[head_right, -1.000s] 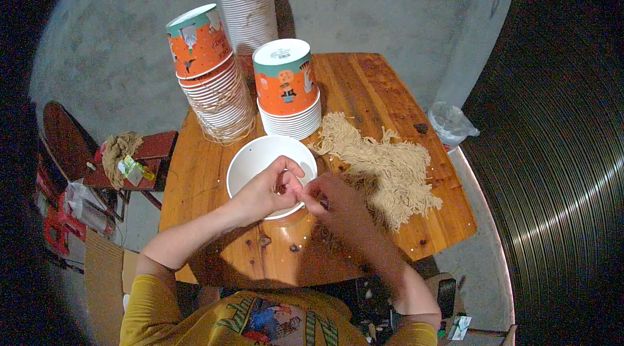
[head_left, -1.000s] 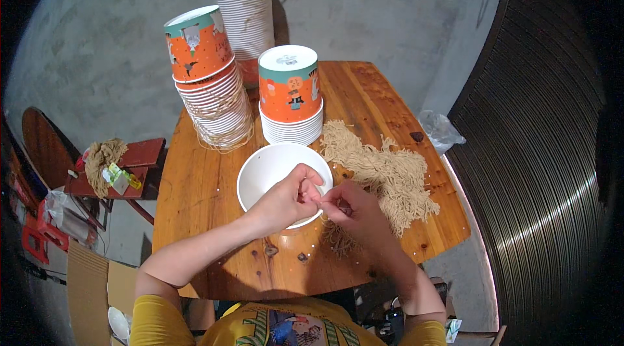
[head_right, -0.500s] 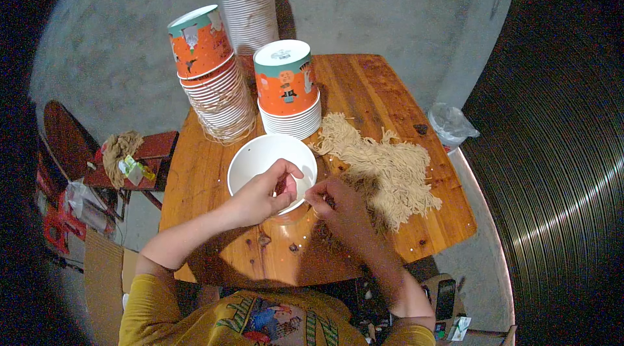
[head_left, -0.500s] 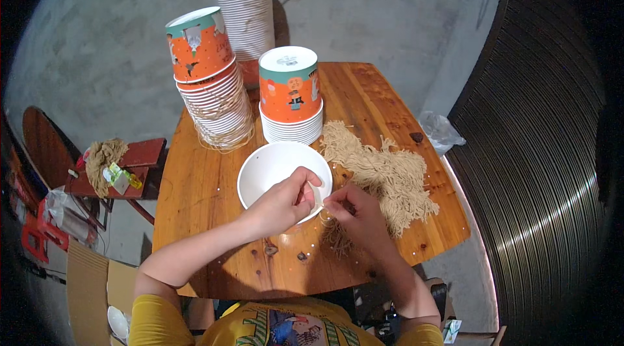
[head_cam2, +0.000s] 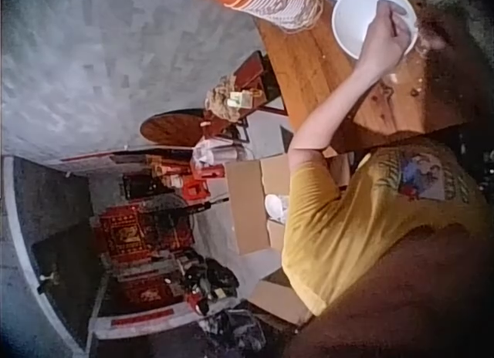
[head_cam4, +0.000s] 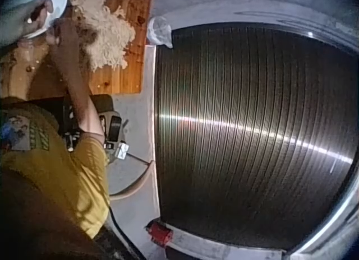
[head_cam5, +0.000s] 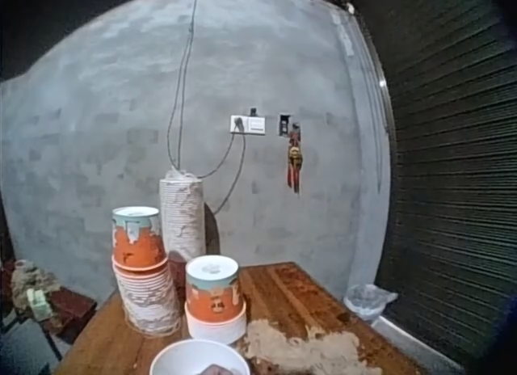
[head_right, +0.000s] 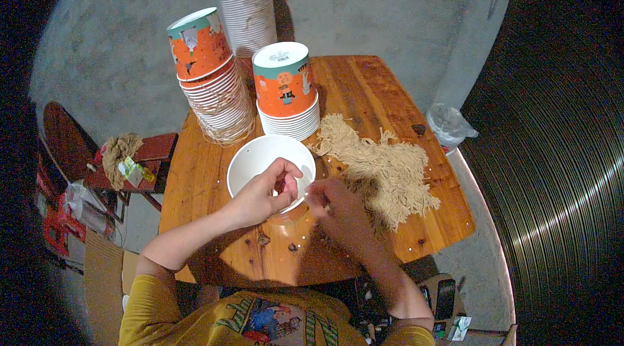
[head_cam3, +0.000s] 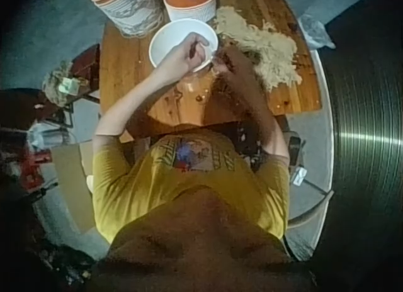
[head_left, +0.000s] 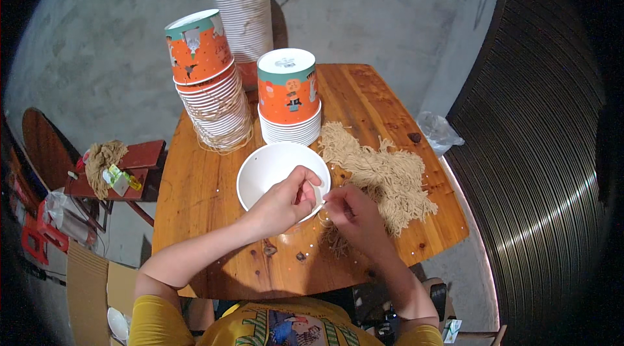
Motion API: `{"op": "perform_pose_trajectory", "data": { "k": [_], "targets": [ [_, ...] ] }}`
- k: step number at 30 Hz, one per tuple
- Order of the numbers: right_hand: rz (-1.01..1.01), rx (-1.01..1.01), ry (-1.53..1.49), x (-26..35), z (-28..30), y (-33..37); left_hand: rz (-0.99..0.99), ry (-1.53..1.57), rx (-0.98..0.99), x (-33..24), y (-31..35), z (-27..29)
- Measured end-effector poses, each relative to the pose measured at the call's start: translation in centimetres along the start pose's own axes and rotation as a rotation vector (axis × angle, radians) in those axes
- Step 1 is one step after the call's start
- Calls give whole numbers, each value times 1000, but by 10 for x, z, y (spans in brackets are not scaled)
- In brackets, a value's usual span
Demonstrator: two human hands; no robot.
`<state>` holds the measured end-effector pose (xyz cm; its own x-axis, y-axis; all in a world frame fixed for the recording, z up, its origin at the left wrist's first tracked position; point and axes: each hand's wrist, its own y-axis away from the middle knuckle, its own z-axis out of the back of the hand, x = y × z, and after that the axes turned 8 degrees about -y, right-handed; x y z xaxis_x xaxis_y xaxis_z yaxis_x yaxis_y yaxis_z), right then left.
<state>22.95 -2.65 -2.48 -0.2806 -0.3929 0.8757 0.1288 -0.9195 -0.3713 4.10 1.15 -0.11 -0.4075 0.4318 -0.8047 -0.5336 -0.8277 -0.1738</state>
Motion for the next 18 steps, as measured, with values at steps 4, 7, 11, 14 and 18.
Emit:
{"op": "perform_pose_trajectory", "data": {
  "k": [4,7,11,14,18],
  "targets": [
    [187,20,195,0,-3,-2,24,-6,-4,-6,1,2],
    [204,28,287,4,-2,-1,4,4,4,-5,1,0],
    [283,9,353,1,-2,6,-63,-73,-27,-5,3,-4],
    [189,11,334,1,-3,12,-154,-201,-135,3,4,-5],
    [47,2,203,4,0,18,-202,-292,-130,1,6,-5]
  ]
}}
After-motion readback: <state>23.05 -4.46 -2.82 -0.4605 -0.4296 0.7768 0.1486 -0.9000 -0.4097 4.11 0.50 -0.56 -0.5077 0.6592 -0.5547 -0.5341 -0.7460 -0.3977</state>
